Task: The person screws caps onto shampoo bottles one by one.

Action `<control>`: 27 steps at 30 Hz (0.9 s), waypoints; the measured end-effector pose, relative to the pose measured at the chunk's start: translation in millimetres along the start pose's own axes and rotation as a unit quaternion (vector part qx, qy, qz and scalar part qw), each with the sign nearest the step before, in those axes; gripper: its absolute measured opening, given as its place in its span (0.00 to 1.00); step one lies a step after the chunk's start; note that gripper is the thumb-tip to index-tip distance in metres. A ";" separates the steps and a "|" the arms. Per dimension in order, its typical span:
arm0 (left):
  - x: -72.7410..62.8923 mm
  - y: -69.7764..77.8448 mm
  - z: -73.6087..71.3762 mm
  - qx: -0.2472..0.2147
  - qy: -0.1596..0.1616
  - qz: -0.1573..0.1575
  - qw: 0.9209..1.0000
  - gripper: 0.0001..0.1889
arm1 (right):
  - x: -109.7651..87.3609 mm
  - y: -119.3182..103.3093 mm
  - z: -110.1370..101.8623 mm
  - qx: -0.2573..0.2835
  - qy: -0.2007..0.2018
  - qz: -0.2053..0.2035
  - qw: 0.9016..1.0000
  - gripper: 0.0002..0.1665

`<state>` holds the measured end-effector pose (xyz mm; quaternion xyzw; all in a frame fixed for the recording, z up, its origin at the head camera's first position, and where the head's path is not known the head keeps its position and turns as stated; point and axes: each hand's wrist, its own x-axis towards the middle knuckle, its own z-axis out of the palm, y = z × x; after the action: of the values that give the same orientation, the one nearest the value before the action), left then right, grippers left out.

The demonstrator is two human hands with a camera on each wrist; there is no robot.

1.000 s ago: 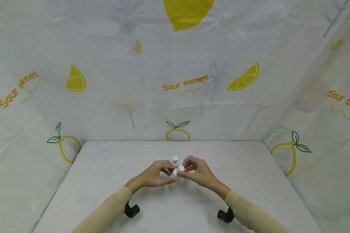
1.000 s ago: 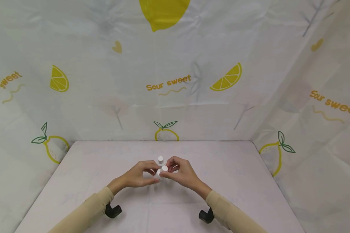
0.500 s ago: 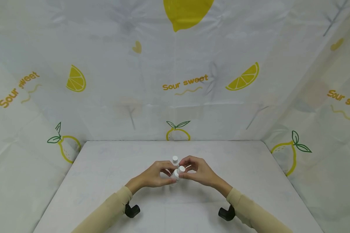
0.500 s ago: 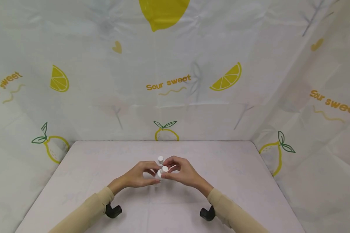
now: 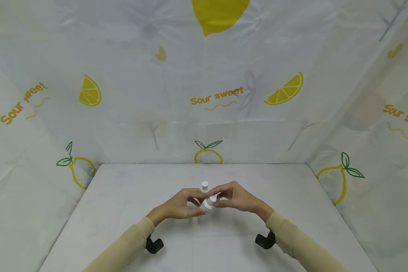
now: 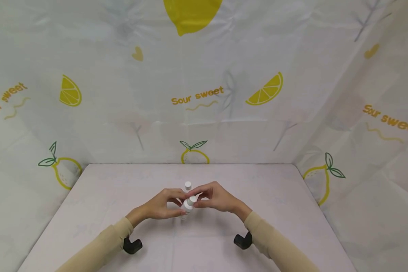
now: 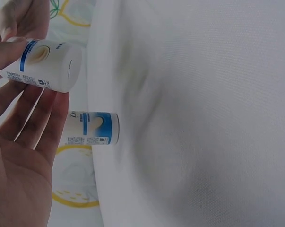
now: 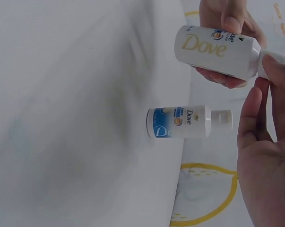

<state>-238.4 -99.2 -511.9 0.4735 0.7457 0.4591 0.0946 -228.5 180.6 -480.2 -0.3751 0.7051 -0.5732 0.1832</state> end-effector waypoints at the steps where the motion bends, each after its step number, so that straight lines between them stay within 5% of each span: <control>1: 0.2 0.3 0.0 -0.002 0.000 -0.001 1.000 0.22 | 0.1 -1.0 -0.4 0.002 0.000 0.005 1.000 0.20; 27: 4.2 2.3 2.1 0.005 0.013 0.019 1.000 0.15 | 2.5 3.0 13.9 -0.040 0.092 -0.026 0.995 0.16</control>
<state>-238.0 -94.3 -510.1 0.4820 0.7400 0.4633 0.0737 -221.6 169.6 -486.5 -0.3461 0.7312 -0.5813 0.0872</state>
